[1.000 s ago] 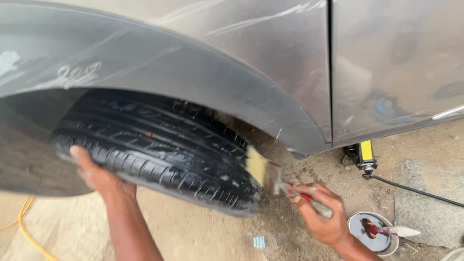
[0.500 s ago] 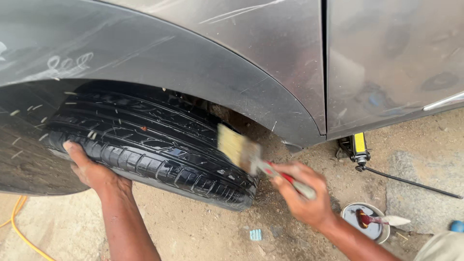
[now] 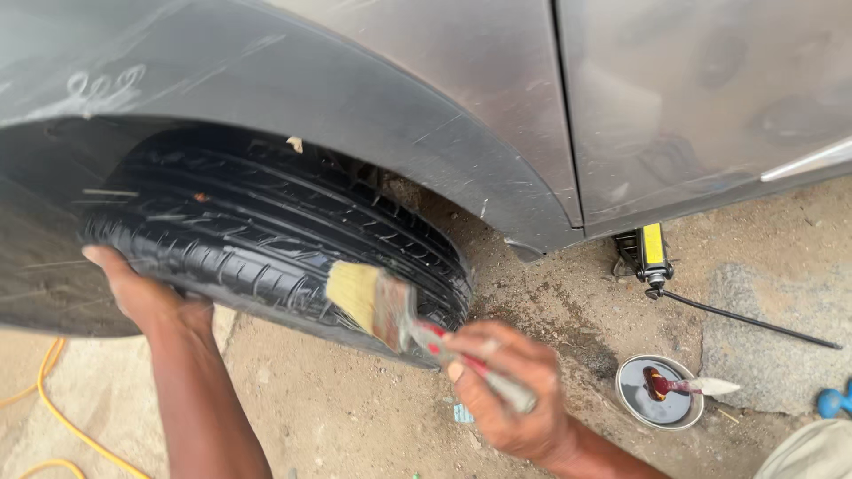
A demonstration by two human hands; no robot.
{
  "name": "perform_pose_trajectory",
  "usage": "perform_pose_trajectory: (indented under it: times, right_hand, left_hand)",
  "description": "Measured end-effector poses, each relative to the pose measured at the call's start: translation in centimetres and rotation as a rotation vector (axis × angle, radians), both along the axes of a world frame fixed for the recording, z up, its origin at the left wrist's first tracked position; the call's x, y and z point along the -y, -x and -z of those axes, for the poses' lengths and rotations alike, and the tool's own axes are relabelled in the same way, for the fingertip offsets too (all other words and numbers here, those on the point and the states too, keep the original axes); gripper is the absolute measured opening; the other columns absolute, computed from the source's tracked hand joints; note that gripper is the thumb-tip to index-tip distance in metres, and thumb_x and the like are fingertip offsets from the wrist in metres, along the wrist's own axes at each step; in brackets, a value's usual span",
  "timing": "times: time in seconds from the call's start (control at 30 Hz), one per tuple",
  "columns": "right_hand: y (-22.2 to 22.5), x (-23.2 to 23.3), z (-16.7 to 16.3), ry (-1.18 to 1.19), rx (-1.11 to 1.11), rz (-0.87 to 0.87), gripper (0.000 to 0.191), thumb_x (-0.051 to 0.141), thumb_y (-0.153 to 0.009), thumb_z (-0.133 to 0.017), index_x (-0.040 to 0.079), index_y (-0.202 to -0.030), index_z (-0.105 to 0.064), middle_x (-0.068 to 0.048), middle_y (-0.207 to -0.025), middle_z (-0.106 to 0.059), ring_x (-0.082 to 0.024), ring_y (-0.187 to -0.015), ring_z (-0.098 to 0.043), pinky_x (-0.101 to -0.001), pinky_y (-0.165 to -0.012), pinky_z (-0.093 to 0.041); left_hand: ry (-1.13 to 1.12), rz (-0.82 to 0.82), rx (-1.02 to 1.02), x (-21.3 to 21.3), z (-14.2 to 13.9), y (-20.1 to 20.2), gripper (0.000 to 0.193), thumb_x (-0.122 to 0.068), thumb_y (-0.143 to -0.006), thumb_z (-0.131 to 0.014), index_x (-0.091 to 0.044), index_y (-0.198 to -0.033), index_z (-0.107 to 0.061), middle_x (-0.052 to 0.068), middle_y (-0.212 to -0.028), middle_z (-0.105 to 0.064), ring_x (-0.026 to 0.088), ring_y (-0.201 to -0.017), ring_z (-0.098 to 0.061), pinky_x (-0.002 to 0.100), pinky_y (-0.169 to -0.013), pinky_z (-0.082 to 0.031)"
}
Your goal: The person uses a tool on a car tire, applies a liquid with a brush to the tire surface, and then rubs a small patch onto the tire.
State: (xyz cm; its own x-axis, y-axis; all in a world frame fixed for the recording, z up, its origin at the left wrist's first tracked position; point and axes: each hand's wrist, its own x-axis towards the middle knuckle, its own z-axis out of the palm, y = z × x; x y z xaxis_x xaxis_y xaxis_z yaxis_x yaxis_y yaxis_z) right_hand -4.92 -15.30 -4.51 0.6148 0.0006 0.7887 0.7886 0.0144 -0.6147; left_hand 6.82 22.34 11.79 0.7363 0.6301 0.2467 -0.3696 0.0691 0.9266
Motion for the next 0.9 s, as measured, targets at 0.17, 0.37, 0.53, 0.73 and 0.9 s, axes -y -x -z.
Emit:
perform_pose_trajectory:
  times: [0.17,0.37,0.53,0.73,0.9]
  right_hand:
    - [2.4,2.3,6.5,-0.032,-0.575,-0.016,0.028,0.009,-0.086,-0.068,-0.003,-0.109,-0.076,-0.013,-0.078,-0.077,-0.018,-0.06,-0.071,-0.0306,-0.05,-0.056]
    - [3.6,2.8,5.7,-0.088,-0.639,-0.059,0.026,0.01,-0.087,-0.069,-0.005,-0.106,-0.077,-0.021,-0.089,-0.079,-0.025,-0.076,-0.081,-0.0384,-0.063,-0.065]
    - [4.0,0.2,3.1,-0.163,-0.351,-0.076,0.025,0.012,-0.09,-0.07,-0.005,-0.109,-0.074,-0.021,-0.093,-0.078,-0.026,-0.078,-0.081,-0.0359,-0.06,-0.069]
    - [2.9,2.2,10.5,0.23,-0.342,-0.015,0.022,0.009,-0.089,-0.064,-0.003,-0.105,-0.074,-0.015,-0.084,-0.076,-0.015,-0.063,-0.073,-0.029,-0.046,-0.061]
    - [1.1,3.8,10.5,0.146,-0.78,-0.101,0.028,0.009,-0.085,-0.065,0.003,-0.107,-0.08,-0.015,-0.072,-0.079,-0.013,-0.043,-0.065,-0.0292,-0.03,-0.052]
  left_hand:
    - [-0.177,-0.132,-0.029,3.5,4.4,1.0,0.103,-0.056,-0.105,-0.056,-0.013,-0.152,0.025,0.021,-0.166,-0.019,0.039,-0.149,-0.044,0.051,-0.119,-0.045]
    - [-0.107,-0.182,-0.029,4.9,3.7,0.9,0.106,-0.054,-0.104,-0.058,-0.013,-0.158,0.024,0.028,-0.165,-0.018,0.042,-0.145,-0.046,0.051,-0.115,-0.049]
    - [-0.053,-0.18,-0.058,5.9,1.7,0.6,0.104,-0.053,-0.103,-0.056,-0.015,-0.155,0.026,0.026,-0.163,-0.021,0.04,-0.141,-0.048,0.052,-0.108,-0.055]
    - [0.0,-0.209,-0.043,1.5,0.3,-1.0,0.099,-0.048,-0.106,-0.057,-0.004,-0.157,0.015,0.029,-0.158,-0.034,0.037,-0.134,-0.06,0.045,-0.107,-0.06]
    - [0.047,0.007,-0.001,0.5,-2.3,-1.7,0.077,-0.053,-0.104,-0.049,0.001,-0.155,-0.029,0.024,-0.15,-0.049,0.035,-0.127,-0.066,0.045,-0.1,-0.062]
